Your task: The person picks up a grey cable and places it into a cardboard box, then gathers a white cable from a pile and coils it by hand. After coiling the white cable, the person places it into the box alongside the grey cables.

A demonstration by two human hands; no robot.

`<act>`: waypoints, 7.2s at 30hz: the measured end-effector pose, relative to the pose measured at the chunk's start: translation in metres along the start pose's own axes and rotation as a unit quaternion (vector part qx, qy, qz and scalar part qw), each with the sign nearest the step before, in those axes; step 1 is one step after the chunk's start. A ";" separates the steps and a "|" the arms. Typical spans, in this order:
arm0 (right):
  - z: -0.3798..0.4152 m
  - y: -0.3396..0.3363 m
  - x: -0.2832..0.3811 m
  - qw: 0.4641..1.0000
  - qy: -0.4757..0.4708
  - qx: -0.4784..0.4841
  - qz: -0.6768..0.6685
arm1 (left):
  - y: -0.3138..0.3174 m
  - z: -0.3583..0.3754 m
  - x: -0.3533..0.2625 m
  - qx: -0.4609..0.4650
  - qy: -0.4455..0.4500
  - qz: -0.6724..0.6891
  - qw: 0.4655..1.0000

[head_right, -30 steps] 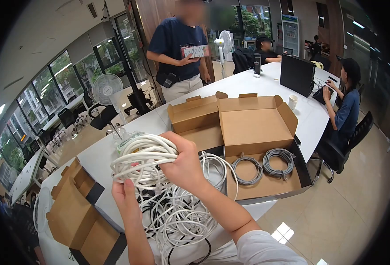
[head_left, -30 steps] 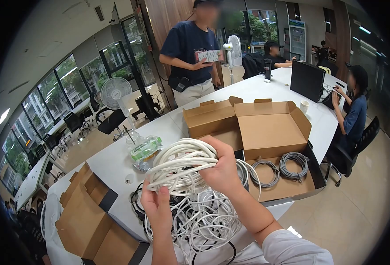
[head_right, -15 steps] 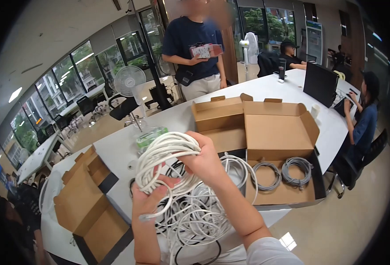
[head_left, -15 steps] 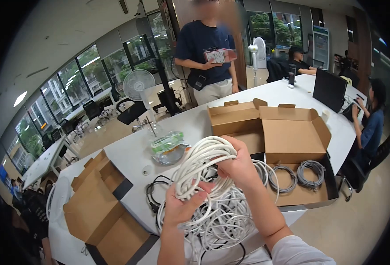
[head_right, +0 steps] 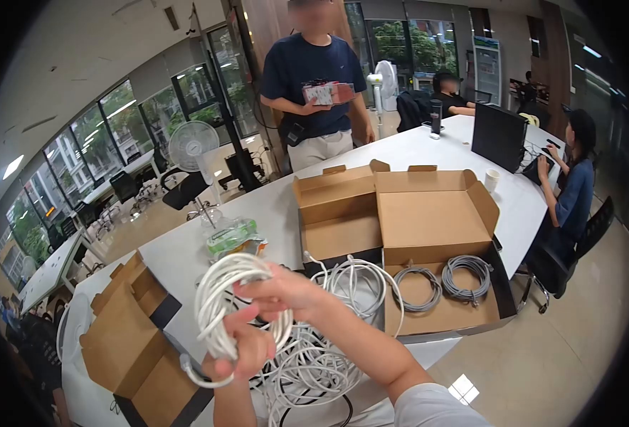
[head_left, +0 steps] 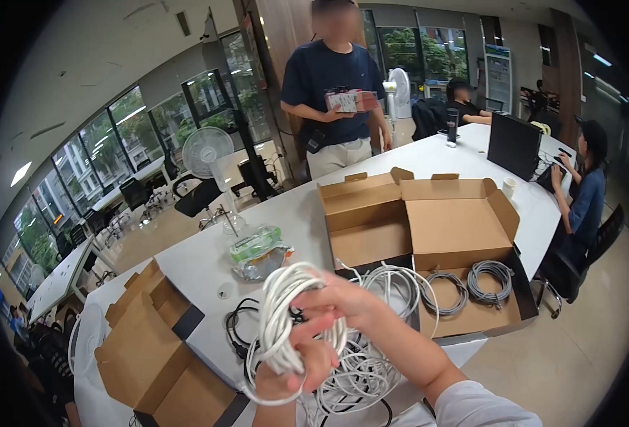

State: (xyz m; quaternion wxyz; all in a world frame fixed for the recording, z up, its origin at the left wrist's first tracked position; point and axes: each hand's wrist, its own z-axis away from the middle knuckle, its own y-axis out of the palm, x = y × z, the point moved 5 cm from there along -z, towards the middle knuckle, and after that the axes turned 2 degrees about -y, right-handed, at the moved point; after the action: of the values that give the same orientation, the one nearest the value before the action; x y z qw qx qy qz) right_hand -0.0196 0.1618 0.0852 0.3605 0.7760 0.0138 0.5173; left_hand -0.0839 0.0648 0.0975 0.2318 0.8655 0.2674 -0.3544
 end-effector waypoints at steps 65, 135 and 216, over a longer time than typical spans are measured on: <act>0.015 0.064 -0.014 0.855 -0.350 -0.004 0.383 | -0.039 0.010 -0.023 -0.344 0.091 0.065 0.932; 0.032 0.052 0.018 0.829 -0.174 0.115 0.519 | -0.046 0.029 -0.016 -0.431 -0.053 0.041 0.900; 0.019 0.006 0.032 0.884 -0.317 -0.186 0.289 | 0.045 -0.006 0.002 -0.279 -0.107 -0.482 0.823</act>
State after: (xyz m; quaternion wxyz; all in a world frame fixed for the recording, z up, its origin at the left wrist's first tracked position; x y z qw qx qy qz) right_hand 0.0087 0.1593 0.1101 0.3181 0.7869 -0.4225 0.3179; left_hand -0.0519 0.0354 0.1097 0.2903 0.4812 0.7118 -0.4214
